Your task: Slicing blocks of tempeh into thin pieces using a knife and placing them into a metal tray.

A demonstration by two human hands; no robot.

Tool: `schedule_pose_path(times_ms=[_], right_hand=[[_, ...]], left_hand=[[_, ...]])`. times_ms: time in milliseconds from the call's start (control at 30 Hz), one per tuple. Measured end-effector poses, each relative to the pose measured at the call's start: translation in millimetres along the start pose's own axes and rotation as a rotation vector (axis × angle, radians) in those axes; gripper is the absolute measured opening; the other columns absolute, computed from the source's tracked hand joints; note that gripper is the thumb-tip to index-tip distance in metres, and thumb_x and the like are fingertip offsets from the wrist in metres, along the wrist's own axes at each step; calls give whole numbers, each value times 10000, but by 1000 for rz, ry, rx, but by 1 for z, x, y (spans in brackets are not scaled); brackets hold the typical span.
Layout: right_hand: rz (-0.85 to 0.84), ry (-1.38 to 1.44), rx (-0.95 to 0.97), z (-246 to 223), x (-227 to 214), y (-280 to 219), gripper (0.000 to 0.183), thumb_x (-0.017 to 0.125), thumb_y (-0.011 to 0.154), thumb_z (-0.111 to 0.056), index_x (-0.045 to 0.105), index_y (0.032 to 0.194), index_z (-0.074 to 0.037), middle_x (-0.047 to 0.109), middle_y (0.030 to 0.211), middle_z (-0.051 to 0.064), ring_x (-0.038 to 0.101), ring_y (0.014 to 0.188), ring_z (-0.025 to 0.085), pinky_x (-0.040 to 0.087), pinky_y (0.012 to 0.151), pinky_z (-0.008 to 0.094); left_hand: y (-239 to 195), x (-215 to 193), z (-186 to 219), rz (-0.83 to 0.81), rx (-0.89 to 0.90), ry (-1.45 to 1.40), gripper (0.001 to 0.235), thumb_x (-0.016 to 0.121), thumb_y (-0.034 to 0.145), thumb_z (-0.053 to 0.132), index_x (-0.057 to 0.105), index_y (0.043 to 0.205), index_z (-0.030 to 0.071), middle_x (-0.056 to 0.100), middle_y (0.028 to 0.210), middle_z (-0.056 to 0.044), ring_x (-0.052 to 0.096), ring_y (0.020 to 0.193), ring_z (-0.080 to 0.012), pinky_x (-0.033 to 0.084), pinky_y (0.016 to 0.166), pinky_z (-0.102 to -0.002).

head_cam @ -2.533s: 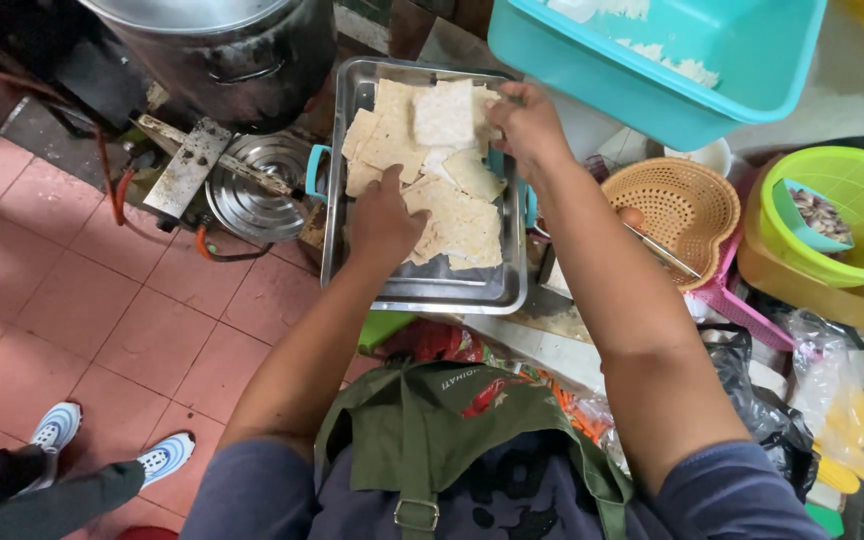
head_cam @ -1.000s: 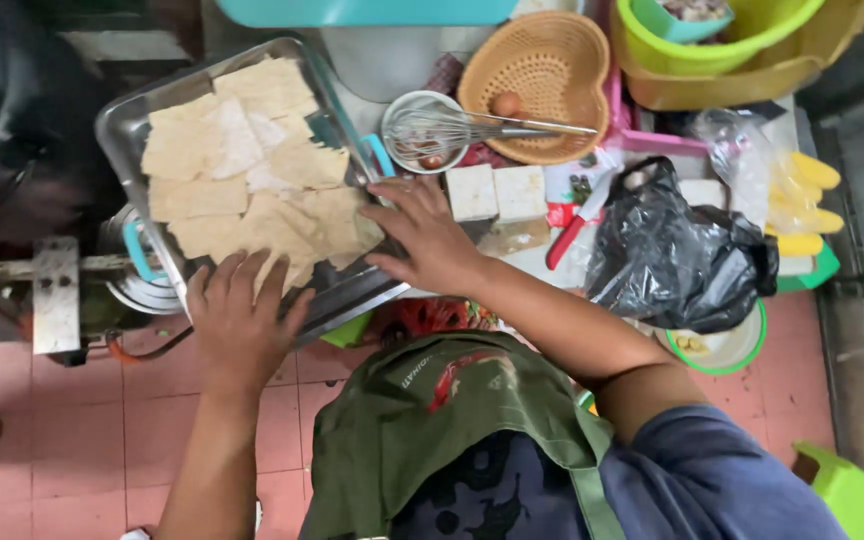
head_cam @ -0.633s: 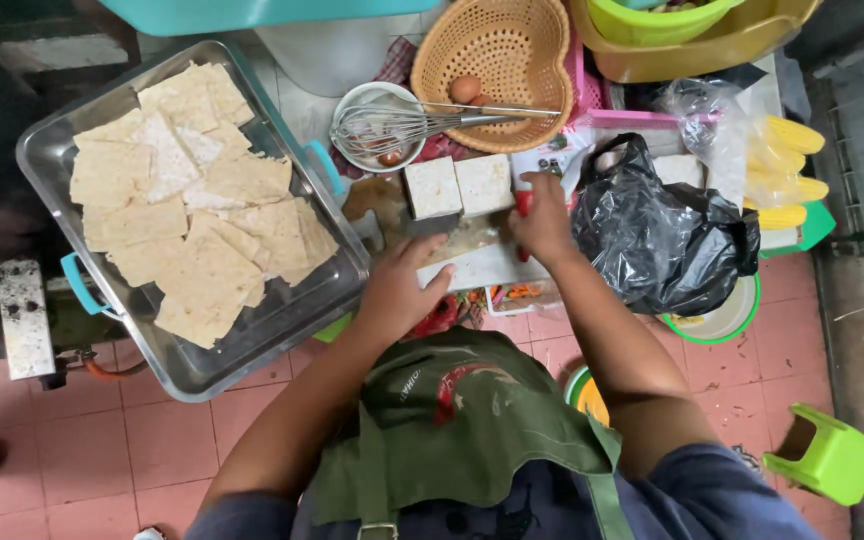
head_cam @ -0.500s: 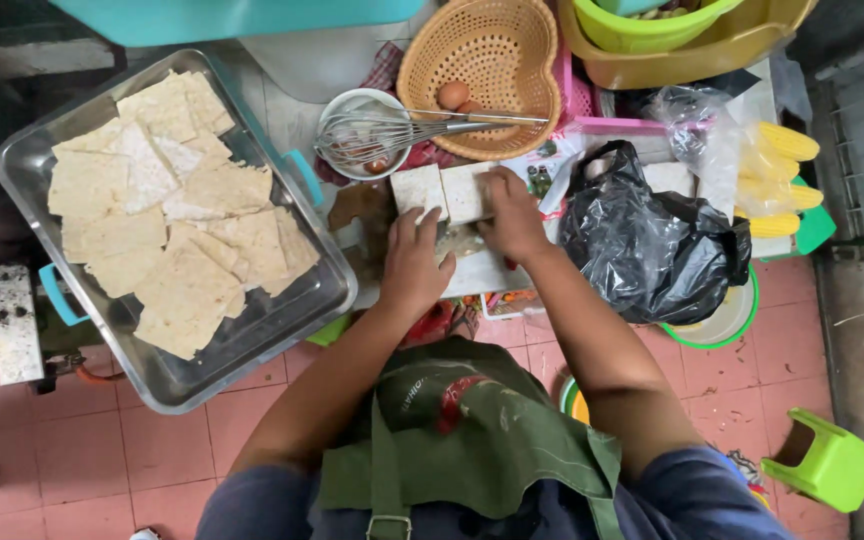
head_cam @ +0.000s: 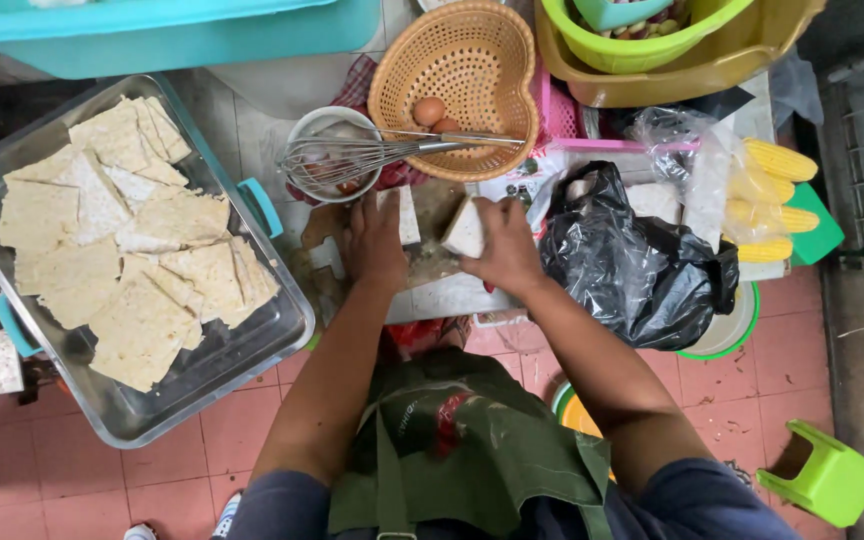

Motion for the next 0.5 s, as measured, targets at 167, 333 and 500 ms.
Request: schedule_pose_path(times_ms=[167,333,500], right_hand=[[186,-45,-80,37,-43,11,902,907,582,-266,522,1369,-50,472,1279,275,491,1197,464,440,1029,499],[415,-331,-85,45,-38,-4,642,860,700,-214,589,1268,-88,509,1260,231,527,1171,443,461,979,537],[25,-180,321,69,42,-28,408,711,950,-247,510,1205,-1,538,1221,285,677,820,486,548,687,578]], left_hand=[[29,53,-28,242,72,172,714,669,884,134,421,1554,142,394,1530,-88,346,1451,-320,367,1090,-532],[27,26,-15,280,101,112,669,658,848,115,454,1485,140,406,1565,-37,366,1422,-306,370,1045,-517],[33,40,-16,157,58,261,708,764,859,163,447,1492,188,468,1447,-32,382,1398,-325,373,1067,-540]])
Point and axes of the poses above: each hand's wrist, its own y-axis towards the middle knuckle, its own x-axis out of the palm, z = x × y, the point moved 9 cm from there along y, towards the middle knuckle
